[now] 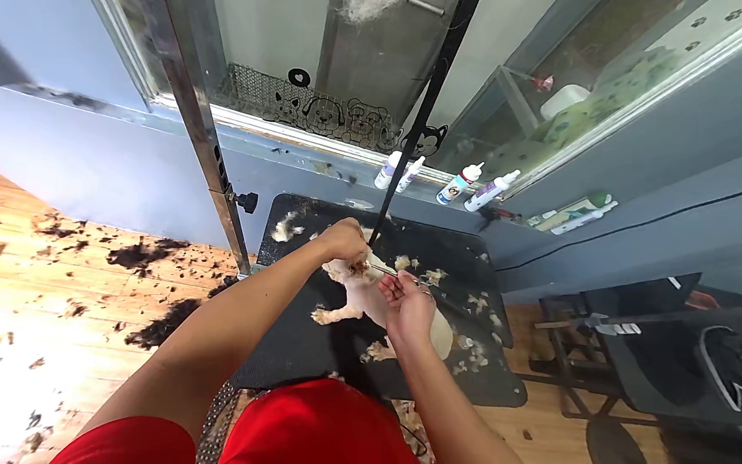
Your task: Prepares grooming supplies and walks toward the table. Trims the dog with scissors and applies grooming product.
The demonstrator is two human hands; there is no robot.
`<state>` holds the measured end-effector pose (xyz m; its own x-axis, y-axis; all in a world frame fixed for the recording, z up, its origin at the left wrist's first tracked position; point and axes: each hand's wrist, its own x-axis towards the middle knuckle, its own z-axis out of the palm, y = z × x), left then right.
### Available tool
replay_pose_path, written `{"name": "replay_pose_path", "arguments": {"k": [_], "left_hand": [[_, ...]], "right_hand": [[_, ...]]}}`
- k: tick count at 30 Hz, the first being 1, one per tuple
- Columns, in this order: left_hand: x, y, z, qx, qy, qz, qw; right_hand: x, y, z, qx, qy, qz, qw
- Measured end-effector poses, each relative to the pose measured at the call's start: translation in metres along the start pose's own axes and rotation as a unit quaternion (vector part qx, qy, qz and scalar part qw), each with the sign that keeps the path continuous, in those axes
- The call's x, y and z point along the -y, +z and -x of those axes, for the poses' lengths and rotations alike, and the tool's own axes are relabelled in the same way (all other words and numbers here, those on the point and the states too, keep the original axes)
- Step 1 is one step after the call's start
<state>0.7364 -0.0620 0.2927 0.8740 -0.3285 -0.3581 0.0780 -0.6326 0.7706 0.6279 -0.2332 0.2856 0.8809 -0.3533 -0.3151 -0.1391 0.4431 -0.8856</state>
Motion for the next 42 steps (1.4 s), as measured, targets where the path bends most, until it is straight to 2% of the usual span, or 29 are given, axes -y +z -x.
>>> {"name": "replay_pose_path", "arguments": {"k": [2, 3, 5, 7, 8, 12, 14, 17, 19, 22, 25, 27, 30, 34, 36, 39, 42], "left_hand": [[0.001, 0.001, 0.000, -0.003, 0.006, 0.009, 1.000], [0.001, 0.001, 0.000, -0.005, 0.006, 0.012, 1.000], [0.000, 0.002, 0.000, -0.006, 0.006, 0.009, 1.000], [-0.003, 0.001, 0.002, -0.006, 0.010, -0.001, 1.000], [-0.004, 0.000, 0.003, -0.004, 0.010, -0.005, 1.000], [-0.002, 0.000, 0.004, -0.007, 0.016, 0.000, 1.000], [0.000, 0.002, 0.002, -0.005, 0.027, -0.006, 1.000], [0.002, 0.002, 0.001, -0.001, 0.041, -0.011, 0.999], [0.001, 0.002, 0.003, 0.002, 0.036, -0.007, 0.999], [-0.001, 0.001, 0.003, 0.000, 0.036, -0.001, 0.999], [-0.002, 0.001, 0.002, -0.004, 0.029, -0.008, 1.000], [-0.004, -0.001, 0.001, -0.001, 0.018, -0.009, 1.000], [-0.007, -0.002, -0.001, -0.001, 0.000, -0.016, 1.000], [-0.012, -0.003, -0.003, -0.012, -0.018, -0.026, 0.999], [-0.015, -0.004, -0.002, -0.012, -0.028, -0.029, 0.999], [-0.012, -0.004, -0.003, -0.017, -0.013, -0.025, 0.999], [-0.012, -0.007, -0.004, -0.010, -0.009, -0.034, 0.999]], "right_hand": [[-0.006, -0.008, 0.002, 0.081, -0.112, 0.076, 0.987], [-0.011, -0.013, 0.000, 0.130, -0.181, 0.124, 0.967], [-0.016, -0.020, -0.004, 0.209, -0.293, 0.265, 0.895], [-0.015, -0.022, -0.008, 0.252, -0.321, 0.364, 0.837], [-0.013, -0.022, -0.007, 0.266, -0.316, 0.367, 0.833], [-0.007, -0.019, -0.011, 0.286, -0.341, 0.280, 0.851], [-0.009, -0.021, -0.023, 0.285, -0.341, 0.319, 0.837], [0.007, -0.019, -0.027, 0.324, -0.272, 0.406, 0.810], [0.010, -0.020, -0.025, 0.349, -0.273, 0.356, 0.823], [0.003, -0.022, -0.031, 0.329, -0.332, 0.317, 0.825], [0.004, -0.023, -0.037, 0.337, -0.291, 0.399, 0.802], [0.008, -0.024, -0.035, 0.352, -0.274, 0.368, 0.816], [0.014, -0.022, -0.033, 0.353, -0.324, 0.277, 0.833], [0.014, -0.024, -0.040, 0.339, -0.381, 0.306, 0.804], [0.013, -0.027, -0.042, 0.351, -0.361, 0.336, 0.796], [0.012, -0.029, -0.041, 0.370, -0.283, 0.362, 0.808], [0.010, -0.025, -0.042, 0.365, -0.299, 0.298, 0.830]]}}
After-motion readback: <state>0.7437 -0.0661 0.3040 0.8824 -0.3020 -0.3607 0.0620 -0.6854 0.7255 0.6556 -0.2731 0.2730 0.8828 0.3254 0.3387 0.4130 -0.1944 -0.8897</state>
